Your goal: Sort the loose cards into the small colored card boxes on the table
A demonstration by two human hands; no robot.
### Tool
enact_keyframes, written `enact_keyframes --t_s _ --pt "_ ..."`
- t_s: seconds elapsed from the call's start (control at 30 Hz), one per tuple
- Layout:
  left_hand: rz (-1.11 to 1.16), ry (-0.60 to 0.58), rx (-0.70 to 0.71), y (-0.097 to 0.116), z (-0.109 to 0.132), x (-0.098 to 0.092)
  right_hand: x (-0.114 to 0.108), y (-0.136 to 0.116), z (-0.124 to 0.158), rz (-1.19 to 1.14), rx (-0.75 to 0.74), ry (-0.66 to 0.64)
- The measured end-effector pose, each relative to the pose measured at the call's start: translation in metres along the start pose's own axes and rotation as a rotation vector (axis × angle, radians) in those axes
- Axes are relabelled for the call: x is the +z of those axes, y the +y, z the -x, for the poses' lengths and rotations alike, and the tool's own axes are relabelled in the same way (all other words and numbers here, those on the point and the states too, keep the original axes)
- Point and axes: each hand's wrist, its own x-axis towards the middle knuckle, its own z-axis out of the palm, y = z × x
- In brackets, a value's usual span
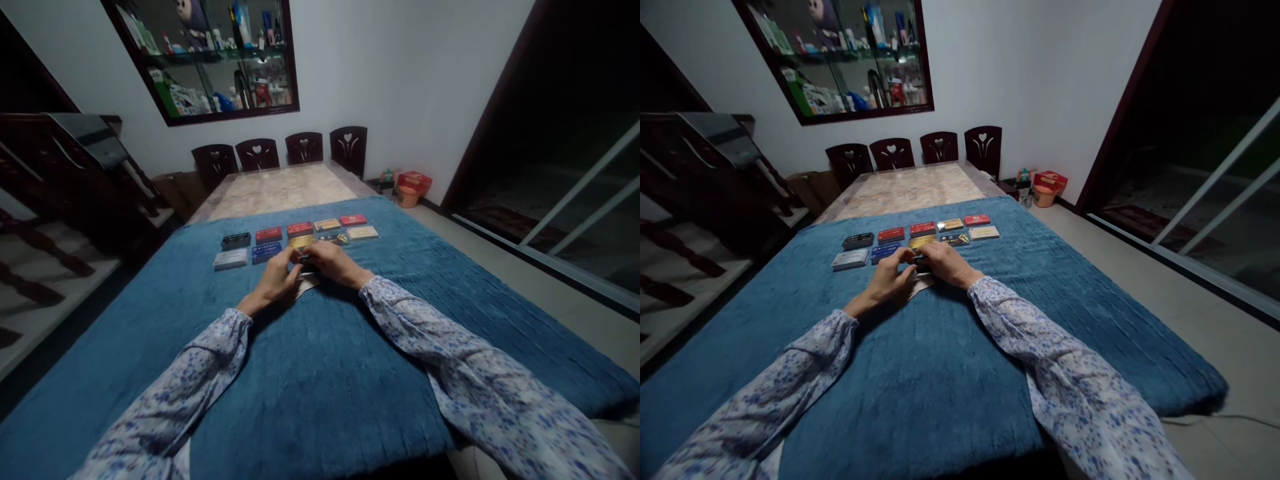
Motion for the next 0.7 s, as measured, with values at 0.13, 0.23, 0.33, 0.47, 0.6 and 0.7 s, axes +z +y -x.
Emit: enact_keyframes --t_s 0.13,0.23,0.33,0.47,0.6,0.7 --pt "0.023 -0.01 -0.023 0.002 -0.006 0.006 0.001 0.002 0.003 -0.002 0.014 0.001" --pt "0.031 -0.014 -0.004 0.003 -0.012 0.008 -0.004 0.004 0.004 0.067 0.038 -0.03" --pt "0.044 -0.009 0.026 0.001 -0.017 0.008 -0.011 0.007 0.006 0.155 0.087 -0.07" --pt "0.023 0.014 0.029 -0.007 -0.02 0.009 -0.02 0.008 0.008 0.221 0.135 -0.114" --pt "-0.003 0.02 0.004 -0.015 -0.019 0.01 -0.023 0.008 0.01 0.272 0.15 -0.152" --pt "-0.016 0.011 -0.014 -0.019 -0.017 0.01 -0.022 0.007 0.012 0.313 0.157 -0.189"
